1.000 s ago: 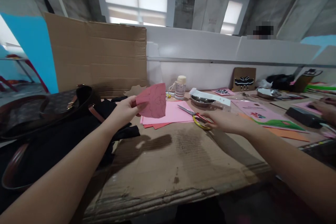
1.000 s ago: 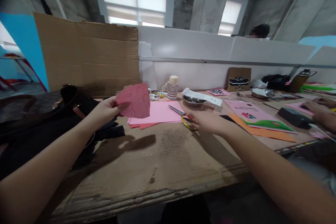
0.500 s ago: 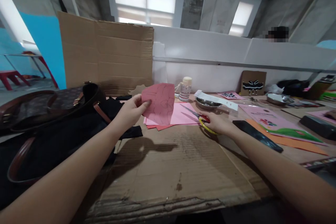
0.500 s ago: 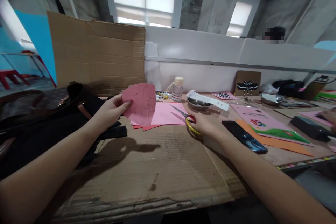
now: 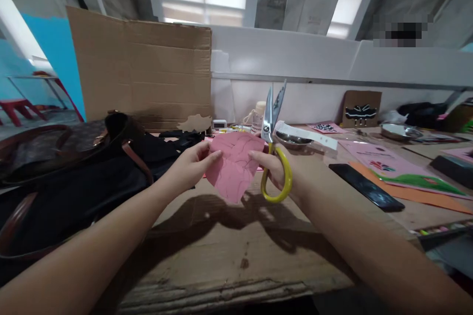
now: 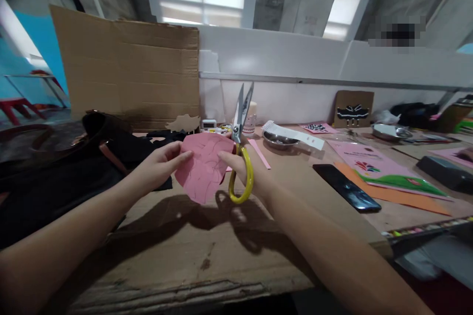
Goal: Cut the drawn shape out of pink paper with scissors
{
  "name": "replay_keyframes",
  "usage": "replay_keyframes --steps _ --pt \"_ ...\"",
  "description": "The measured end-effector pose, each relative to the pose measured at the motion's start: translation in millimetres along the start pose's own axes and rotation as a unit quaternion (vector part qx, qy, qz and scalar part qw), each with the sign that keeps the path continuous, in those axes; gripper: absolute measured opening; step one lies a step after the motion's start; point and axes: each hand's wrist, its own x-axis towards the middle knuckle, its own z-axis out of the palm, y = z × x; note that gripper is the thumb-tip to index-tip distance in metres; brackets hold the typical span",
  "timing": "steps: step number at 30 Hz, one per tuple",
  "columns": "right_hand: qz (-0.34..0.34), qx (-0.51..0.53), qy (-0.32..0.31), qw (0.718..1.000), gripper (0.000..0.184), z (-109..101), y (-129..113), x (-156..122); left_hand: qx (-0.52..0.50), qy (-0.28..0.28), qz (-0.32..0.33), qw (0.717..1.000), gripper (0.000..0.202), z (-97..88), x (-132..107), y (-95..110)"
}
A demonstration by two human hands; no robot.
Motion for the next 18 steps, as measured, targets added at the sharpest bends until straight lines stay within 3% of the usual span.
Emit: replay_keyframes --steps 2,5,9,11,16,18 --pt "-0.008 0.027 0.018 0.999 0.017 -2.2 -0.5 -6.3 0.001 -0.032 -0.026 0.999 0.044 4.3 -2.3 1.6" --pt "-0.012 0.031 0.051 0.998 0.023 -4.5 -3.1 -13.9 0.016 -0.107 -0.062 0.992 0.041 8.9 -6.5 3.1" --pt "-0.010 0.031 0.031 0.999 0.026 -1.9 -4.9 -18.9 0.042 -0.151 -0.080 0.984 0.035 8.9 -8.4 4.1" --pt "-0.010 0.030 0.011 0.999 0.027 0.0 -2.8 -22.1 0.030 -0.112 -0.066 0.991 0.035 4.0 -6.4 5.8" --pt "0.023 0.130 -0.060 0.989 0.040 13.0 7.5 -35.1 0.023 0.084 0.009 0.996 0.041 -18.0 0.8 13.2" --pt "0.049 0.146 -0.073 0.985 0.042 20.8 9.4 -39.3 0.028 0.137 0.027 0.990 0.044 -23.7 1.8 16.6"
